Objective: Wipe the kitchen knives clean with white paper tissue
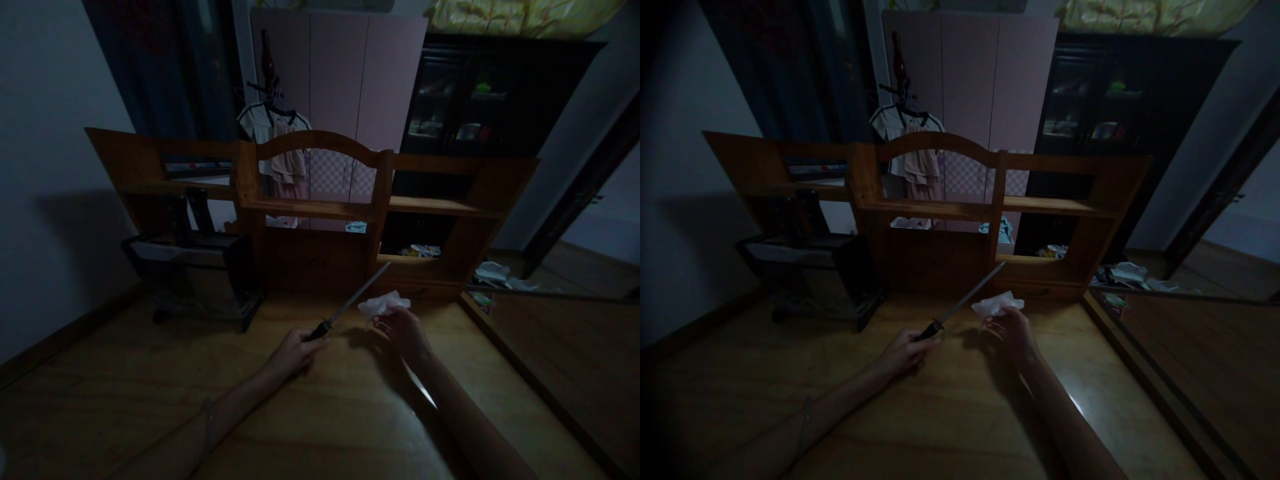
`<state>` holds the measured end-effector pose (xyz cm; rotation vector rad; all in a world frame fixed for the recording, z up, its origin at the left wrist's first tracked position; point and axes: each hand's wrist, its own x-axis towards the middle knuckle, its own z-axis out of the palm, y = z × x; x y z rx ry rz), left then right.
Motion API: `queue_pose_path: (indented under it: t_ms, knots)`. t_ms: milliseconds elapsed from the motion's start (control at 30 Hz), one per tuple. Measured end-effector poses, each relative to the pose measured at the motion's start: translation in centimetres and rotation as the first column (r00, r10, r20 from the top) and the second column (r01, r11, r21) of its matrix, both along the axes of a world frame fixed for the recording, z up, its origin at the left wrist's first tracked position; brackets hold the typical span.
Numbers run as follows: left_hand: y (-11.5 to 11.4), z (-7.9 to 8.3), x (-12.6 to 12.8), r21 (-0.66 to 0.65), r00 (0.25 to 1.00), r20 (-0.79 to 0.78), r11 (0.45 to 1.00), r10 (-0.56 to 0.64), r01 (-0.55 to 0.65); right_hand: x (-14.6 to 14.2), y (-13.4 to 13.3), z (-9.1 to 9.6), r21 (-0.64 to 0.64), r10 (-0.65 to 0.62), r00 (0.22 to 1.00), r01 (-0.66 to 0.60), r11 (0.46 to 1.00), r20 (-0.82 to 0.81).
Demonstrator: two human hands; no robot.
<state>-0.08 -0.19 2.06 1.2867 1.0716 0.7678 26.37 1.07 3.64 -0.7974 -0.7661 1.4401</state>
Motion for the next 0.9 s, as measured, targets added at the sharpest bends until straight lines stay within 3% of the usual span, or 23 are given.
queue_pose_path:
  t_ms: [133, 233, 400, 633, 733, 900]
  knots:
    - [-0.3, 0.5, -0.1, 0.000, 1.000, 0.026, 1.000, 0.014, -0.014, -3.6, -1.1, -0.4, 0.003, 0.274, 0.960, -0.274, 0.962, -0.054]
    - [-0.7, 0.6, 0.1, 0.023, 0.995, 0.090, 0.999, -0.040, 0.038, -5.8, -2.2, -0.4, 0.023, 0.348, 0.934, -0.347, 0.938, -0.078]
    - [-1.4, 0.9, 0.2, 0.058, 0.989, 0.114, 0.994, -0.094, 0.088, -6.7, -3.3, 0.7, -0.044, 0.367, 0.929, -0.369, 0.929, -0.038]
    - [-2.0, 0.7, 0.6, 0.126, 0.987, 0.037, 0.981, -0.155, 0.149, -6.6, -4.7, 2.9, 0.059, 0.479, 0.872, -0.476, 0.878, -0.098]
    - [-1.9, 0.8, 0.9, 0.115, 0.988, 0.016, 0.982, -0.156, 0.153, -7.0, -4.9, 2.7, 0.050, 0.494, 0.865, -0.491, 0.870, -0.090]
    - [-2.1, 1.1, 1.0, 0.029, 0.983, 0.119, 0.990, -0.141, 0.139, -7.3, -4.7, 1.7, 0.016, 0.490, 0.865, -0.491, 0.871, -0.111]
